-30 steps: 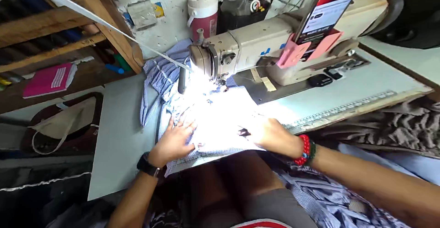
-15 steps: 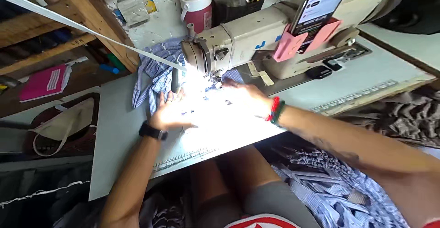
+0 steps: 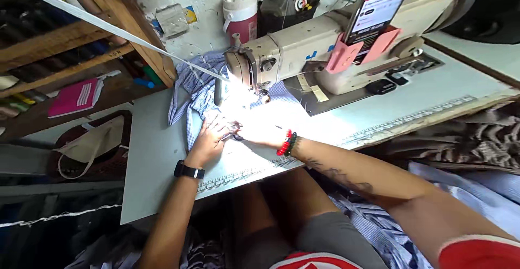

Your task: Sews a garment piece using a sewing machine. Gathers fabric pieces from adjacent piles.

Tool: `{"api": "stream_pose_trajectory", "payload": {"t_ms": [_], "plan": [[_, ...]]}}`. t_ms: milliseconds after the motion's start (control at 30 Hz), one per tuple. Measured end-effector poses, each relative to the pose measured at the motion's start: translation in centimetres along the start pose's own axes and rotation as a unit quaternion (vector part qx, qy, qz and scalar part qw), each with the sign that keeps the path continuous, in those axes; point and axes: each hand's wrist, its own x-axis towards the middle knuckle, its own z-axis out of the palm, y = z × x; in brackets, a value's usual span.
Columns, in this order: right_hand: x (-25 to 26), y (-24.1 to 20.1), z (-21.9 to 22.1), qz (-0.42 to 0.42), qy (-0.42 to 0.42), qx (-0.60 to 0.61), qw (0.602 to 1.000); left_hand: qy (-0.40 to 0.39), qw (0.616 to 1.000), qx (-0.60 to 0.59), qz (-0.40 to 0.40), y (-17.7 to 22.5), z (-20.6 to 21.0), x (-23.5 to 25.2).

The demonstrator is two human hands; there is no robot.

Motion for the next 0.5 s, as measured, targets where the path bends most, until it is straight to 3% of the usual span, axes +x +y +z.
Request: {"api": "stream_pose_trajectory", "payload": {"t_ms": [67,167,267,333,400,433,500], "plan": [[-0.4,-0.2,0.6,-0.078,0.029,-0.023,0.996,0.001,1.0,-0.018,0.003,-0.3,-0.2,-0.1],[-2.8,0.2,0.8,-0.228,0.008,-0.094,0.969,-0.022,0.997,-0.07,-0.035,-0.3,-0.9,0.0],[-3.8,0.7,0.8,-0.27,-0.03,-0.054,0.961,0.001,0.995,-0.059,-0.084,0.4,-0.4,0.7],[-4.3,1.0,-0.1,-0.238,-0.054,-0.014,0.97,-0.002,0.995,-0.044,-0.094,0.7,-0.2,1.0],[-5.2,1.7,-1.3,-0.157,0.041,-0.003,0.987,-0.009,0.994,-0.052,-0.093,0.4,-0.2,1.1],[-5.4,2.4,-2.2,-0.084,0.082,-0.016,0.993,-0.015,0.994,-0.053,-0.096,0.2,-0.3,1.2],[-4.7,4.0,-4.5,0.118,0.041,-0.097,0.987,-0.025,0.993,-0.05,-0.103,0.3,-0.4,1.4]]}}
